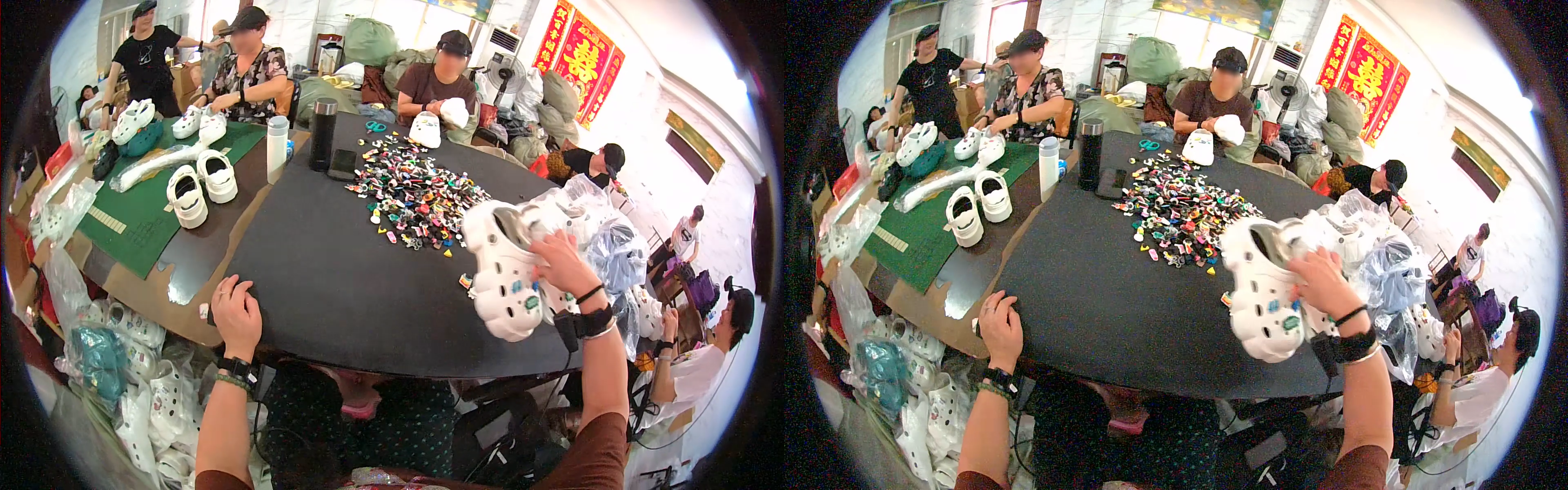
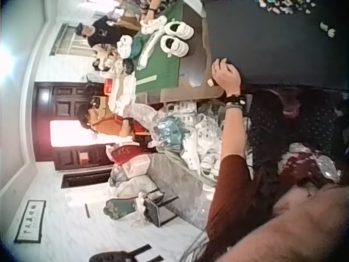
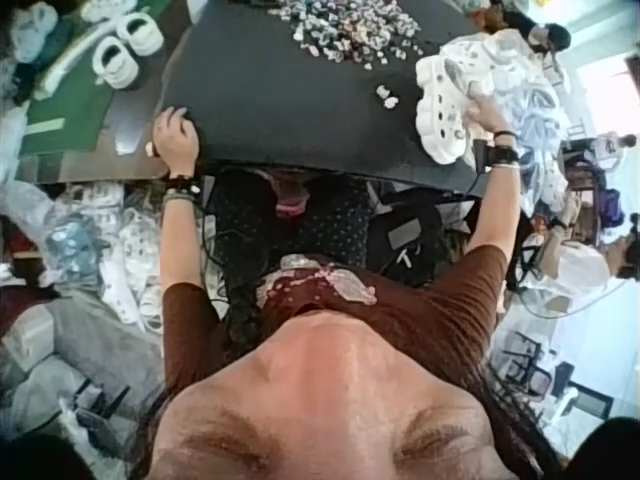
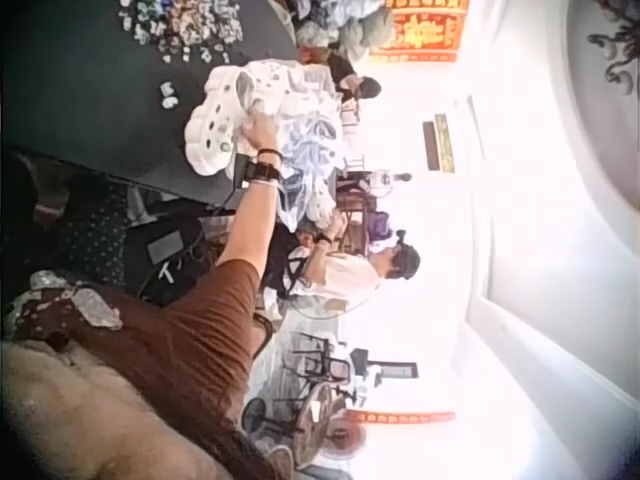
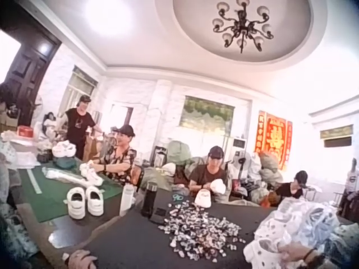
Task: Insert decorative charms into the holes of foam clogs.
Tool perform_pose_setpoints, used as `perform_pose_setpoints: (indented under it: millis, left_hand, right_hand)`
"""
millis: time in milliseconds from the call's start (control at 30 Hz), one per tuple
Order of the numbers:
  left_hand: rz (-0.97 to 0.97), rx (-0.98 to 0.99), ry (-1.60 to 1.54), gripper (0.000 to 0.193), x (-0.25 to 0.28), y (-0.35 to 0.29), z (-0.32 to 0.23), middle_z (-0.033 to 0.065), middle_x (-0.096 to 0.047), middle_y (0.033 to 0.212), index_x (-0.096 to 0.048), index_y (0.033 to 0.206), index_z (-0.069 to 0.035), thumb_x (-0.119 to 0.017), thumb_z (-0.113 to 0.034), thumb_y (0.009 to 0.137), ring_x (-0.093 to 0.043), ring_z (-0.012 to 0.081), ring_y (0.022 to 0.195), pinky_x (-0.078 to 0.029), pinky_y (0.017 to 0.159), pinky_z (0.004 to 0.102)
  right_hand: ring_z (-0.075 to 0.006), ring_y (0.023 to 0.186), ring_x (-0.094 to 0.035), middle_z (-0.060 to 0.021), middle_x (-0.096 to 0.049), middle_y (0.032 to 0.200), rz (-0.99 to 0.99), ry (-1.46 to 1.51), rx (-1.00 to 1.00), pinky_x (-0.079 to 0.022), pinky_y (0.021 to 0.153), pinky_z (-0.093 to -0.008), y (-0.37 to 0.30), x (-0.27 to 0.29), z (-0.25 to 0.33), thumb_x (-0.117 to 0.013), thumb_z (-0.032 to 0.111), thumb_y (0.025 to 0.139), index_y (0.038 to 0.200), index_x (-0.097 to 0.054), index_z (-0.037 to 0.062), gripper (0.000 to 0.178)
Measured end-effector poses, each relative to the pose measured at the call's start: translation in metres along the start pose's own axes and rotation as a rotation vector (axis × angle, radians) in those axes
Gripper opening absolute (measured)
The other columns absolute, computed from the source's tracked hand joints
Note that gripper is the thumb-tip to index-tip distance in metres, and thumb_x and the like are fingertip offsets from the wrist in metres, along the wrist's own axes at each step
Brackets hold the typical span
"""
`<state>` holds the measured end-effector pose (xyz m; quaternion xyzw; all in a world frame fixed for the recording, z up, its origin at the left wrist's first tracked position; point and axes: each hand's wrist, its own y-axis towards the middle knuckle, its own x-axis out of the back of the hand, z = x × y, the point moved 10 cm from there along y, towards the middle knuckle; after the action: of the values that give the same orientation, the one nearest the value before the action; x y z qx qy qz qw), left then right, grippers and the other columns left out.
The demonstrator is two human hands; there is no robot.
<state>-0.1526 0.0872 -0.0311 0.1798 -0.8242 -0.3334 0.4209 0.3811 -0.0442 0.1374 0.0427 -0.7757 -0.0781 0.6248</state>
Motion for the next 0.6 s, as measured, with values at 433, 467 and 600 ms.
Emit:
perform_pose_setpoints:
  millis: [433,467,600]
  left_hand:
    - [0.101,-0.004,-0.602,0.022,0.081,0.077,-0.107,0.0074,-0.067,0.100,-0.061,0.114,0.000,-0.054,-0.001,0.093,-0.063,0.0151,0.091,-0.049,0.083,0.0267]
    - [0.113,-0.019,-0.628,0.022,0.077,0.081,-0.116,0.0097,-0.068,0.090,-0.064,0.110,0.001,-0.059,-0.002,0.088,-0.065,0.0174,0.077,-0.051,0.071,0.0288]
    - [0.350,0.043,-0.551,0.023,0.024,0.079,-0.113,0.0094,-0.067,0.090,-0.063,0.113,0.000,-0.062,-0.007,0.091,-0.062,0.0120,0.075,-0.051,0.068,0.0260]
  right_hand:
    - [-0.0271,0.102,-0.051,-0.0074,-0.058,0.092,-0.392,0.055,0.674,-0.041,0.089,-0.0444,0.067,0.021,0.331,-0.060,0.016,0.081,0.098,-0.064,0.0148,0.017]
    - [-0.0261,0.102,-0.052,-0.0073,-0.058,0.092,-0.434,0.075,0.738,-0.041,0.089,-0.0421,0.061,0.019,0.347,-0.059,0.017,0.082,0.098,-0.065,0.0149,0.017]
    - [-0.0241,0.096,-0.055,-0.0053,-0.061,0.085,-0.366,0.148,0.721,-0.042,0.083,-0.0380,0.071,0.017,0.359,-0.056,0.014,0.084,0.102,-0.068,0.0161,0.021]
